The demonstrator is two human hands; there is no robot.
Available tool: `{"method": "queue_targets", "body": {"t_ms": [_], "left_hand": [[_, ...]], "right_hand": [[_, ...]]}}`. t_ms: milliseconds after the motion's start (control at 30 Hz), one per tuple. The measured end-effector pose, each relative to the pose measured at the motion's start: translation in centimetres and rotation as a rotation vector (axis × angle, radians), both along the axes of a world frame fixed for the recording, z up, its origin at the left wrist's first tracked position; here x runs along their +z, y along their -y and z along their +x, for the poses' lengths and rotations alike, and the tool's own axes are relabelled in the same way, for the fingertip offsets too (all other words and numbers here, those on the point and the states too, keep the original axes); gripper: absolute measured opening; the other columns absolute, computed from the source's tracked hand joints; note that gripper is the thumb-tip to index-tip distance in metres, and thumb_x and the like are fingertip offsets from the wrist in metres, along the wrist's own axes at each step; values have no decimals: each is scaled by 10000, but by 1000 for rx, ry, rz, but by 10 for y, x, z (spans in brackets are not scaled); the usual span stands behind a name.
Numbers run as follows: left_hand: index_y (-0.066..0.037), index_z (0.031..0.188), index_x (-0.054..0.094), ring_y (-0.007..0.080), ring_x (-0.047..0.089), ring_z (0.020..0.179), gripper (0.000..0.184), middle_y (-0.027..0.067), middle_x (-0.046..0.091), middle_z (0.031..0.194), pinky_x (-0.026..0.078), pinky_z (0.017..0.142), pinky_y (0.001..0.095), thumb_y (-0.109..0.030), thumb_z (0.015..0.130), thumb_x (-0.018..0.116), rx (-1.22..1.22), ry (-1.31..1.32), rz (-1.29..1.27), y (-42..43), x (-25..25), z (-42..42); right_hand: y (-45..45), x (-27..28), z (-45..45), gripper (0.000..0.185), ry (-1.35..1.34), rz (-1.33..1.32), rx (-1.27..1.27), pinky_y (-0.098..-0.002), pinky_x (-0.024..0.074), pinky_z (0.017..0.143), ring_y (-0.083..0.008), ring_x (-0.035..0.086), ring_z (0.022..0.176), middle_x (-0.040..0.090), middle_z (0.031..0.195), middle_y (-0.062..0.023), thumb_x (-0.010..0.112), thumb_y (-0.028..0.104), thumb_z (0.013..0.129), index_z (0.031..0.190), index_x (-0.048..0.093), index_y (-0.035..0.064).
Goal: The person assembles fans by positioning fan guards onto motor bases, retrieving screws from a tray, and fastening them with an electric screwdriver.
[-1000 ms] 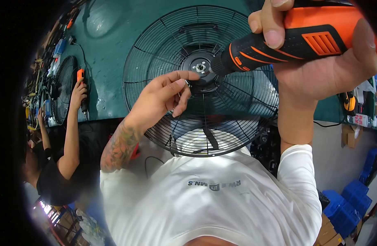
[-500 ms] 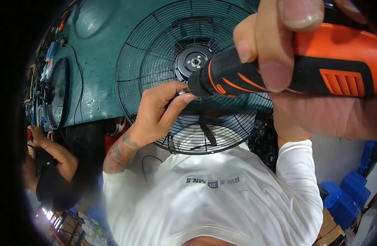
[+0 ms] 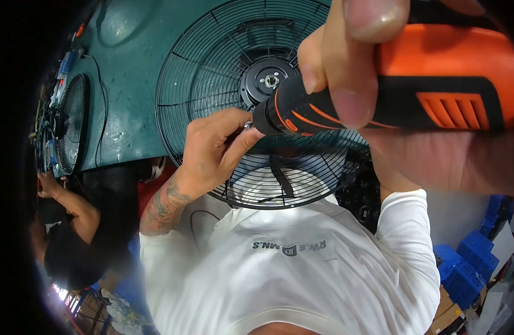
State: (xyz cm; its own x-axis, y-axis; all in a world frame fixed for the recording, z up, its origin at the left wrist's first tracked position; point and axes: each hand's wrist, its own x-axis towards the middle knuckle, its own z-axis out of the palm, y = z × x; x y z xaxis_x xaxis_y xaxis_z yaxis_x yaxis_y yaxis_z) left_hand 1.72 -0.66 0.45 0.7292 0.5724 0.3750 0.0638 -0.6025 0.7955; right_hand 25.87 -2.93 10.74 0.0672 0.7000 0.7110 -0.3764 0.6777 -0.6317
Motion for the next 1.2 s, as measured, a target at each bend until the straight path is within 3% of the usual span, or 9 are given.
{"method": "queue_targets", "body": {"t_ms": [167, 267, 333, 400, 500, 733, 867, 933, 1200], "left_hand": [[-3, 1272, 658, 81, 493, 551, 391, 10, 565, 724, 385, 495, 267, -143, 923, 768, 283, -77, -42, -14, 17, -32], [-11, 1271, 673, -11, 325, 559, 274, -109, 450, 716, 220, 482, 196, -96, 1025, 586, 637, 290, -363, -35, -2, -65], [11, 1242, 679, -17, 284, 555, 265, -116, 398, 682, 183, 485, 196, -138, 1042, 591, 645, 420, -520, -48, -12, -84], [37, 1284, 647, -17, 251, 552, 322, -111, 334, 678, 180, 461, 189, -179, 1058, 568, 783, 374, -586, -58, -29, -99], [36, 1297, 644, -23, 261, 558, 350, -109, 340, 679, 176, 459, 190, -218, 1066, 578, 809, 309, -647, -61, -45, -103], [20, 1338, 630, -26, 331, 554, 390, -108, 416, 684, 211, 478, 191, -244, 1053, 604, 784, 265, -685, -68, -77, -93], [20, 1365, 608, -20, 322, 527, 393, -113, 415, 674, 214, 472, 196, -190, 1032, 610, 651, 257, -816, -71, -78, -94], [20, 1372, 602, -19, 317, 521, 397, -114, 415, 673, 214, 469, 198, -174, 1025, 610, 655, 284, -839, -71, -81, -94], [14, 1310, 649, -10, 354, 541, 354, -100, 471, 673, 252, 491, 204, -156, 1000, 624, 638, 340, -858, -73, -85, -96]], "right_hand": [[-11, -16, -4, 492, -23, -64, 144, -359, 567, 599, -204, 646, 555, 641, 948, -128, 533, 584, 1008, 1135, 560, 110], [-33, -14, -25, 455, 110, -29, -238, -363, 569, 589, -205, 651, 558, 665, 933, -157, 558, 521, 1009, 1089, 586, 75], [-58, -11, -33, 425, 101, -22, -123, -335, 560, 567, -199, 642, 549, 665, 888, -168, 573, 463, 1007, 1057, 590, 41], [-70, -15, -48, 392, -46, -365, -229, -303, 550, 549, -193, 639, 550, 661, 854, -162, 599, 408, 996, 1047, 581, 20], [-97, -48, -38, 344, 163, -236, -222, -285, 547, 550, -187, 643, 561, 661, 828, -153, 623, 354, 987, 1028, 578, 16], [-101, -57, -46, 285, 204, -298, -219, -298, 554, 559, -186, 647, 566, 664, 818, -151, 615, 300, 987, 1000, 589, 17], [-98, -56, -51, 309, 252, -292, -154, -298, 560, 582, -190, 657, 589, 665, 821, -154, 623, 309, 979, 1052, 582, 12], [-97, -53, -63, 381, 65, -383, -127, -300, 566, 608, -193, 667, 617, 660, 814, -146, 650, 341, 959, 1118, 568, 5], [-101, -73, -52, 501, 181, -416, 46, -291, 517, 563, -165, 604, 572, 617, 731, -96, 714, 401, 905, 1140, 551, -10]]}}
